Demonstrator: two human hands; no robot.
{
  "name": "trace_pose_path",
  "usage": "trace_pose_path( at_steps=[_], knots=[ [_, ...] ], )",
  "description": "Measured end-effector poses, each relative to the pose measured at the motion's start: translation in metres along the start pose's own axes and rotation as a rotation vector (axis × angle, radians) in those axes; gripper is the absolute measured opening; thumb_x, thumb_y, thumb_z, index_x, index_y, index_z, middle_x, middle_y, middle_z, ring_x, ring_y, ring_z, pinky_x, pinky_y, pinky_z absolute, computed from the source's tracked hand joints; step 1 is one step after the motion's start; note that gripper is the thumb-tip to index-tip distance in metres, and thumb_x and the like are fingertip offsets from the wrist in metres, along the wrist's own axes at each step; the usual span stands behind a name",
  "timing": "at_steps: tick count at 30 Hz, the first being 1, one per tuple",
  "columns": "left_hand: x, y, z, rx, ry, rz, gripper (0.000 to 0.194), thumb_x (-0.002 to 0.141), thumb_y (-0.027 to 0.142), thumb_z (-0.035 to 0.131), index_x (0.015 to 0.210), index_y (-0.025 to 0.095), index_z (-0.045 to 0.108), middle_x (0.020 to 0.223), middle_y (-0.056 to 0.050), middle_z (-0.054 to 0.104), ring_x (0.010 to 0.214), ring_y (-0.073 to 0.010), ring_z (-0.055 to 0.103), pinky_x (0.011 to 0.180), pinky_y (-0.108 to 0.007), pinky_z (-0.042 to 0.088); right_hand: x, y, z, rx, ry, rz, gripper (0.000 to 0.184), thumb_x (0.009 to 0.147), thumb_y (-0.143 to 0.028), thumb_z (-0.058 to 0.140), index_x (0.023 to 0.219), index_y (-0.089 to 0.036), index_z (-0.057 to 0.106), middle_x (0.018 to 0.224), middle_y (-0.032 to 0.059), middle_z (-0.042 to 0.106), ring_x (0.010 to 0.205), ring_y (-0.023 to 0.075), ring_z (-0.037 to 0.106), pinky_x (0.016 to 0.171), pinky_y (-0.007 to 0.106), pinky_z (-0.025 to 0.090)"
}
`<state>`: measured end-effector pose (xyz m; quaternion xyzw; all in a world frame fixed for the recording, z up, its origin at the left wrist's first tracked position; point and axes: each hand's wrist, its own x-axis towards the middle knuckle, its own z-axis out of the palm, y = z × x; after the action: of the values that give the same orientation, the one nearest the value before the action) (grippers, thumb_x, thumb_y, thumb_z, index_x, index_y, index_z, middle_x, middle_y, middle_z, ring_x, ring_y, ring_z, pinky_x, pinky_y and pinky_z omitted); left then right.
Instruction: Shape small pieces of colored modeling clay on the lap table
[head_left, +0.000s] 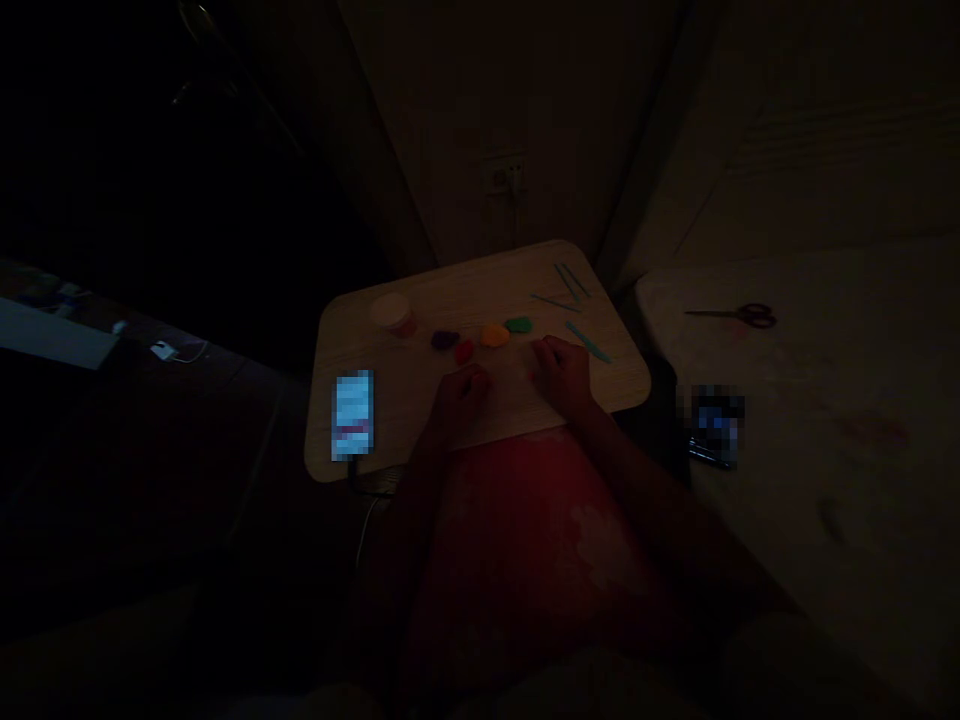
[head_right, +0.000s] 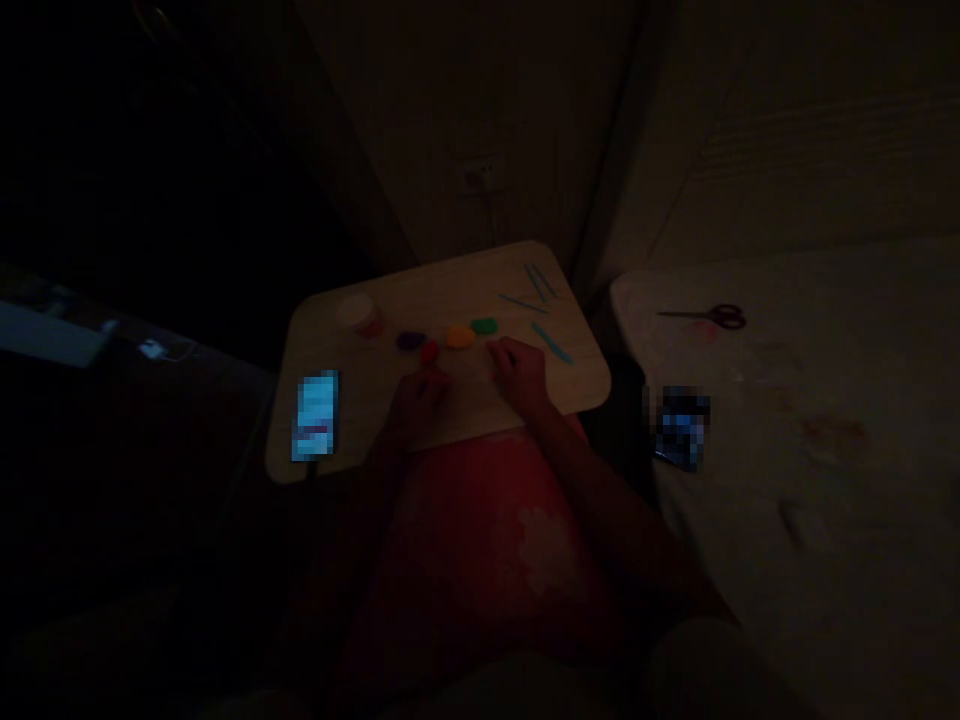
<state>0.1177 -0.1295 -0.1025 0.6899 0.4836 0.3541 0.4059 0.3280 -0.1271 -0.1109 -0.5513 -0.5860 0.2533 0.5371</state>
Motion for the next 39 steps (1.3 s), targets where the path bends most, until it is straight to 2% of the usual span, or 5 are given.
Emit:
trace_pose_path(
  at_steps=[8, 17, 30, 35, 39],
  knots=[
    [0.001, -0.005, 0.0, -0.03, 0.004, 0.005, 0.035, 0.098, 0.045, 0.053, 0.082, 0.017, 0.067, 0.067, 0.001, 0.057, 0.061, -0.0122, 0.048, 0.058, -0.025, 0.036, 0.001, 0.005, 0.003, 0.05, 0.104, -0.034, 0.03, 0.101, -0.048, 0.049, 0.091, -0.022, 0.06, 0.085, 0.0044, 0.066, 0.078, 0.0186, 0.06, 0.07, 0.031, 0.048],
    [0.002, -0.006, 0.003, -0.118, 0.036, 0.025, 0.025, 0.094, 0.03, 0.055, 0.103, 0.015, 0.074, 0.08, -0.003, 0.069, 0.073, -0.0149, 0.061, 0.069, -0.025, 0.047, 0.0, 0.008, 0.002, 0.05, 0.04, -0.077, 0.036, 0.103, -0.049, 0.051, 0.11, -0.022, 0.074, 0.106, 0.0098, 0.074, 0.093, 0.0215, 0.069, 0.074, 0.032, 0.056],
    [0.003, -0.01, -0.001, 0.081, 0.06, 0.266, 0.029, 0.079, 0.006, 0.057, 0.099, 0.018, 0.074, 0.082, -0.001, 0.058, 0.075, -0.0151, 0.053, 0.071, -0.026, 0.044, 0.001, 0.006, 0.004, -0.056, -0.168, -0.245, 0.035, 0.098, -0.05, 0.062, 0.082, -0.021, 0.074, 0.077, 0.0051, 0.07, 0.069, 0.0172, 0.062, 0.066, 0.03, 0.048],
    [0.003, -0.011, 0.002, 0.099, 0.057, 0.322, 0.038, 0.085, 0.016, 0.07, 0.123, 0.021, 0.069, 0.088, -0.001, 0.06, 0.076, -0.015, 0.054, 0.073, -0.027, 0.047, 0.0, 0.005, 0.004, -0.143, -0.274, -0.319, 0.046, 0.104, -0.049, 0.051, 0.074, -0.019, 0.069, 0.074, 0.0052, 0.066, 0.067, 0.0167, 0.058, 0.066, 0.03, 0.042],
    [0.005, -0.012, 0.004, 0.155, 0.031, 0.381, 0.036, 0.088, 0.033, 0.076, 0.122, 0.022, 0.071, 0.092, -0.004, 0.066, 0.083, -0.0177, 0.059, 0.079, -0.031, 0.051, -0.003, 0.01, 0.006, -0.27, -0.339, -0.365, 0.05, 0.107, -0.047, 0.045, 0.074, -0.019, 0.07, 0.076, 0.0058, 0.068, 0.07, 0.0173, 0.059, 0.067, 0.03, 0.038]
  ],
)
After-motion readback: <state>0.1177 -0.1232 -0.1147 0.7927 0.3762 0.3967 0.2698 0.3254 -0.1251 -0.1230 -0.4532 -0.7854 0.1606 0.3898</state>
